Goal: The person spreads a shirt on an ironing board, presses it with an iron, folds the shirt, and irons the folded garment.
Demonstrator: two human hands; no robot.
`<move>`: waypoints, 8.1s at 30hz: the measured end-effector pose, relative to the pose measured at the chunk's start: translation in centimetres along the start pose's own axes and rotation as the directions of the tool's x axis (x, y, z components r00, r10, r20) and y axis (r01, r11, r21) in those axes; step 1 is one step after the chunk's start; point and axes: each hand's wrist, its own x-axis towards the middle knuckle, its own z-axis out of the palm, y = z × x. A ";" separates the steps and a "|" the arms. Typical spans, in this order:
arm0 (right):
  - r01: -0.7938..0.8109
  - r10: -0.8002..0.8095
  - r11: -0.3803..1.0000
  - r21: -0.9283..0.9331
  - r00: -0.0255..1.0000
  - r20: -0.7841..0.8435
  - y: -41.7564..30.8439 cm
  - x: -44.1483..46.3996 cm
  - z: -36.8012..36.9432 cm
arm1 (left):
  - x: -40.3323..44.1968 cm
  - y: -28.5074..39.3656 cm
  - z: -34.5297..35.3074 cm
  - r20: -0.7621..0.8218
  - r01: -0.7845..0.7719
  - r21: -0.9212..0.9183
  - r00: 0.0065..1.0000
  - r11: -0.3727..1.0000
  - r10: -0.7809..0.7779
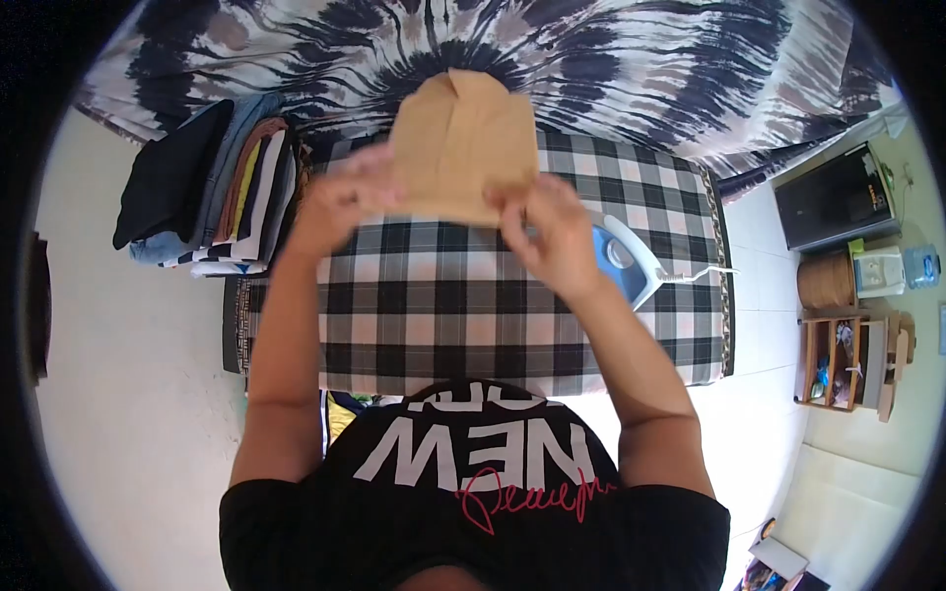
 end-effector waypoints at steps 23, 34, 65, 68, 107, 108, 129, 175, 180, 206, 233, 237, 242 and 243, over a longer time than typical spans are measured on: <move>-0.379 0.682 0.718 -0.584 0.551 0.481 6.9 -4.2 -5.2 | -16.5 -11.6 12.2 -0.306 0.192 0.463 0.951 0.865 -0.048; 0.000 0.444 0.765 -0.644 0.725 0.527 1.9 1.9 14.0 | -16.6 -11.4 12.3 -0.314 0.160 0.460 0.949 0.874 -0.009; -0.291 0.512 0.859 -0.421 0.489 0.706 -2.7 -8.2 -1.8 | -16.6 -10.5 12.6 -0.383 0.185 0.348 0.923 0.919 -0.041; -0.243 0.566 0.794 -0.557 0.628 0.534 -1.0 -7.2 -0.1 | -16.5 -10.8 12.8 -0.233 0.109 0.585 0.972 0.804 0.037; -0.304 0.675 0.704 -0.641 0.567 0.473 10.2 5.7 9.9 | -15.7 -10.7 12.4 -0.208 0.120 0.524 0.978 0.843 -0.009; -0.299 0.684 0.693 -0.656 0.560 0.467 10.3 5.1 9.1 | -15.7 -10.7 12.5 -0.220 0.122 0.515 0.976 0.849 -0.007; -0.373 0.755 0.619 -0.691 0.523 0.395 -1.2 -6.9 3.2 | -16.1 -10.6 12.8 -0.256 0.098 0.516 0.966 0.851 0.043; -0.100 0.337 0.938 -0.333 0.496 0.800 -0.4 -3.2 7.1 | -16.1 -10.6 12.3 -0.320 0.091 0.389 0.947 0.917 0.042; -0.134 0.448 0.884 -0.448 0.516 0.730 0.0 -4.7 1.0 | -14.1 -10.5 11.7 -0.355 0.107 0.378 0.934 0.920 0.037; -0.259 0.623 0.737 -0.624 0.617 0.480 4.1 -2.5 2.3 | 8.8 -17.2 12.7 -0.224 0.203 0.025 0.955 0.979 -0.192; -0.308 0.646 0.743 -0.594 0.562 0.516 4.1 -2.4 2.0 | 6.3 -15.5 14.4 -0.444 0.034 0.145 0.896 0.989 0.034; -0.120 0.512 0.822 -0.556 0.582 0.632 6.4 2.5 2.0 | 6.0 -16.4 14.0 -0.441 0.024 0.098 0.897 0.995 0.022; 0.102 0.325 0.886 -0.452 0.558 0.764 12.8 6.0 9.6 | 6.1 -16.6 14.5 -0.460 -0.017 -0.001 0.888 1.000 0.015; 0.149 0.288 0.898 -0.414 0.512 0.809 14.2 5.5 11.2 | 6.0 -16.7 14.4 -0.468 -0.024 -0.025 0.884 0.999 0.009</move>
